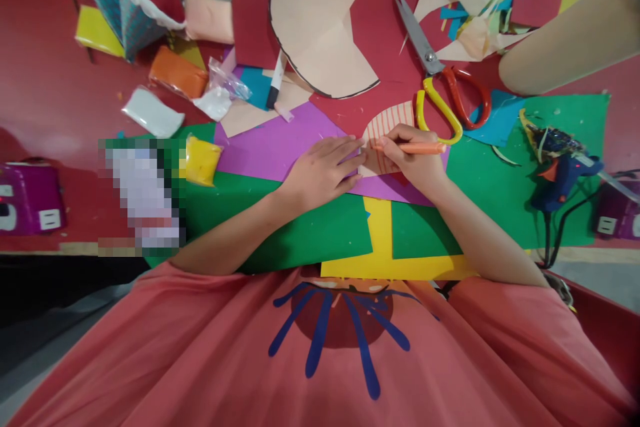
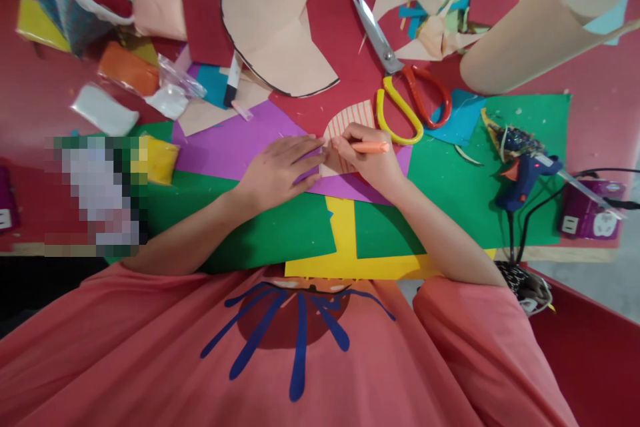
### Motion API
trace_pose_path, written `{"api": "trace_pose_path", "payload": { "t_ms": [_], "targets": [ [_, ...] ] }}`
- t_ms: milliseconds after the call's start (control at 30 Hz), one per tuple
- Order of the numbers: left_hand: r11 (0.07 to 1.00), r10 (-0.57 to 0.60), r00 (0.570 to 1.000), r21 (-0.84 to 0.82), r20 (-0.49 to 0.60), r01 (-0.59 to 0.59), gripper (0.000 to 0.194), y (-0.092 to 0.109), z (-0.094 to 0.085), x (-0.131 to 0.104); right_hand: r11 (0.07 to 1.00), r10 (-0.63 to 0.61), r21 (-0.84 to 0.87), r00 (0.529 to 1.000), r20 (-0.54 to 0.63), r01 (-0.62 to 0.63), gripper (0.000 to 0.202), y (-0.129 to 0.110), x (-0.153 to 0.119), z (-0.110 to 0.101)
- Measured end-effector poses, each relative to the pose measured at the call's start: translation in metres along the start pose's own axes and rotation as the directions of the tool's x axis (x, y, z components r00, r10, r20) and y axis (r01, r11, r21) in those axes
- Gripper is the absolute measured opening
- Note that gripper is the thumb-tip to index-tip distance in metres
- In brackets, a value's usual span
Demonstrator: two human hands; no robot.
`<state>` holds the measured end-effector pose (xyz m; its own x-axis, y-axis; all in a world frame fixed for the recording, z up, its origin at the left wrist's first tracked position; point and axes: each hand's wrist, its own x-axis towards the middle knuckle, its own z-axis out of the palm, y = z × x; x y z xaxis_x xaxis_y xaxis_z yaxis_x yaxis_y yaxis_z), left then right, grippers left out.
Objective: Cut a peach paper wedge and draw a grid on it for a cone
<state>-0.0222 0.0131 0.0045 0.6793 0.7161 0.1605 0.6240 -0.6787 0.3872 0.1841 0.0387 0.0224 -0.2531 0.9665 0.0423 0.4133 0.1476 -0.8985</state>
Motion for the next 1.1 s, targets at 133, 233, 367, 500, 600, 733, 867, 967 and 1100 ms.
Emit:
{"api": "trace_pose_path", "payload": {
  "t_ms": [133, 233, 367, 500, 600, 733, 867, 967, 1100],
  "targets": [
    [1.0, -0.004, 1.0, -0.02, 0.006, 0.004, 0.036, 0.0, 0.0, 0.0, 1.0, -0.008, 0.023, 0.999, 0.044, 0.007, 0.028, 0.001, 0.0, -0.001],
    [0.999, -0.018, 1.0, -0.034, 0.02, 0.019, 0.037, -0.001, 0.001, 0.0, 0.999, 0.01, 0.037, 0.998, 0.064, -0.012, 0.028, 0.002, 0.0, -0.001],
    [0.999, -0.02, 0.999, -0.036, 0.024, 0.021, 0.039, -0.002, 0.002, -0.001, 0.995, 0.062, 0.079, 0.995, 0.08, -0.068, 0.029, 0.002, 0.001, 0.0],
    [1.0, -0.001, 1.0, -0.02, 0.019, 0.002, 0.038, -0.001, 0.002, -0.001, 0.975, 0.098, 0.194, 0.992, 0.076, -0.111, 0.029, 0.004, 0.0, -0.001],
    [1.0, 0.006, 1.0, -0.012, 0.019, -0.006, 0.036, -0.003, 0.002, -0.002, 0.973, 0.069, 0.225, 0.996, -0.064, -0.053, 0.031, 0.005, -0.004, -0.003],
    [0.999, -0.015, 0.999, -0.028, 0.033, 0.016, 0.038, -0.006, 0.003, -0.001, 0.989, 0.013, 0.149, 0.994, -0.105, 0.003, 0.032, 0.005, -0.009, -0.004],
    [1.0, -0.011, 1.0, -0.024, 0.015, 0.012, 0.04, -0.008, 0.003, 0.0, 0.992, 0.003, 0.124, 1.0, -0.008, -0.002, 0.03, 0.004, -0.007, -0.002],
    [1.0, -0.008, 1.0, -0.018, 0.018, 0.009, 0.04, -0.008, 0.002, 0.0, 0.994, 0.013, 0.106, 1.0, -0.004, -0.013, 0.029, 0.003, -0.005, 0.0],
    [1.0, -0.015, 0.999, -0.02, 0.028, 0.015, 0.037, -0.008, 0.002, -0.001, 0.994, 0.029, 0.104, 1.0, -0.005, -0.028, 0.029, 0.001, -0.004, 0.0]
  ]
}}
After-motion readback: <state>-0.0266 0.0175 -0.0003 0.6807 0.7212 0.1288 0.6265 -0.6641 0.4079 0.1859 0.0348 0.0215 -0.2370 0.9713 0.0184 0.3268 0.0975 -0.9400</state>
